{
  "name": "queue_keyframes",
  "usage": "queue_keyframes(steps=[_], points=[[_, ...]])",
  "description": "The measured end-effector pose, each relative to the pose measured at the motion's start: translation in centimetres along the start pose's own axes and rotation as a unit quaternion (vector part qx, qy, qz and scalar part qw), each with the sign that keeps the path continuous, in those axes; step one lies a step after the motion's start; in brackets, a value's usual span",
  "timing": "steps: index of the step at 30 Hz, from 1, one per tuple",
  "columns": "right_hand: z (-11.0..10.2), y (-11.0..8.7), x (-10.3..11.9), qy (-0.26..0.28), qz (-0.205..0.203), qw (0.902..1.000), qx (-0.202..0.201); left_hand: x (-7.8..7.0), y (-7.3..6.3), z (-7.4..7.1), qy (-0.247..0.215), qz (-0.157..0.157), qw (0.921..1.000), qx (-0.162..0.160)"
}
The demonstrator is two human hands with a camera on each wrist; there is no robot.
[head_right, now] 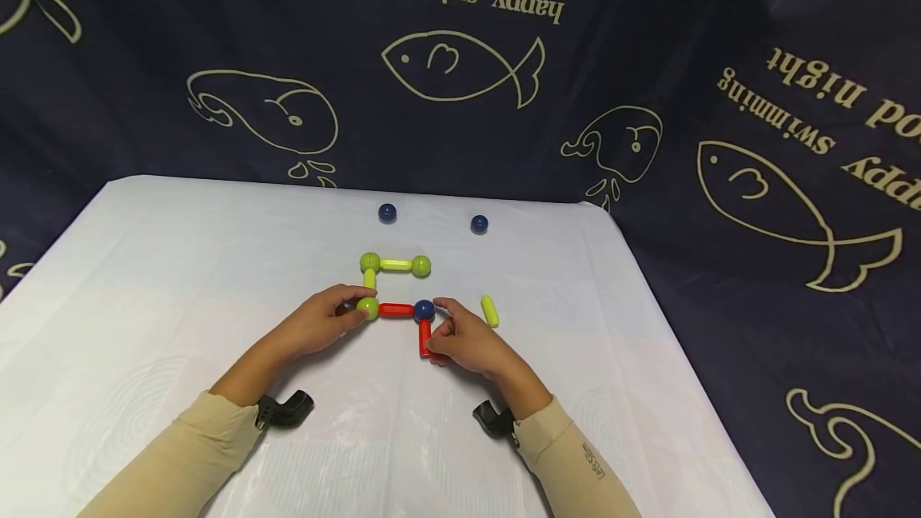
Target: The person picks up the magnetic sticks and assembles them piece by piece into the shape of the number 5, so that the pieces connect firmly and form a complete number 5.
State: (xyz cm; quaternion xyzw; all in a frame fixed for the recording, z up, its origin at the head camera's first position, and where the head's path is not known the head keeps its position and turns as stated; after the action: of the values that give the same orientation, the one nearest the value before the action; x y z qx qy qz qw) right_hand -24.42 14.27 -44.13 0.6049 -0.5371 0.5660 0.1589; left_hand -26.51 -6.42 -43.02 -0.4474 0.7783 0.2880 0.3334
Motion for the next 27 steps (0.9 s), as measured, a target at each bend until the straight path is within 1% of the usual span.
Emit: queue_keyframes(steps=[6, 11, 15, 17, 24, 27], points=[[0.0, 0.0, 0.1, -0.003, 0.003, 1.0000, -0.001, 0.1, 0.0, 0.0, -0.004, -0.005, 1.0000, -0.001], [0.1, 0.0, 0.1, 0.000, 0.003, 1.0000, 0.007, 0.2, 0.0, 0.0, -0.005, -0.007, 1.0000, -0.001], [-0.4, -0.2, 0.2, -0.008, 0.005, 0.9999, 0.006, 0.2, 0.1, 0.0, -0.003, -0.004, 1.0000, -0.001], [-1.2, -0.3, 0.3, -0.017, 0.003, 0.9998, -0.009, 0.1, 0.1, 0.0, -0.001, -0.003, 1.0000, -0.001], [-5.2, -1.1, 0.7, -0.047, 0.001, 0.9944, -0.094, 0.2, 0.1, 0.0, 0.003, -0.003, 1.0000, -0.002], [-6.6, -1.4, 0.8, -0.051, -0.003, 0.9921, -0.115, 0.2, 0.1, 0.0, 0.003, -0.003, 1.0000, -0.002]])
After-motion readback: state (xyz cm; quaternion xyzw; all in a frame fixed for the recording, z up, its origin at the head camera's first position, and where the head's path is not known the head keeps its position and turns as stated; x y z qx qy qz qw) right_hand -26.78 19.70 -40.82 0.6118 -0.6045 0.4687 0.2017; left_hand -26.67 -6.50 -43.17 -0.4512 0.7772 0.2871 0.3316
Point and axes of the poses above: each hand's wrist, its own y-axis towards the middle knuckle, its own z-axis out of the palm, x = y × z, the point moved 9 cm from there along y, towards the middle knuckle, and after that the axes turned 8 degrees about z, right-handed, at the moved point
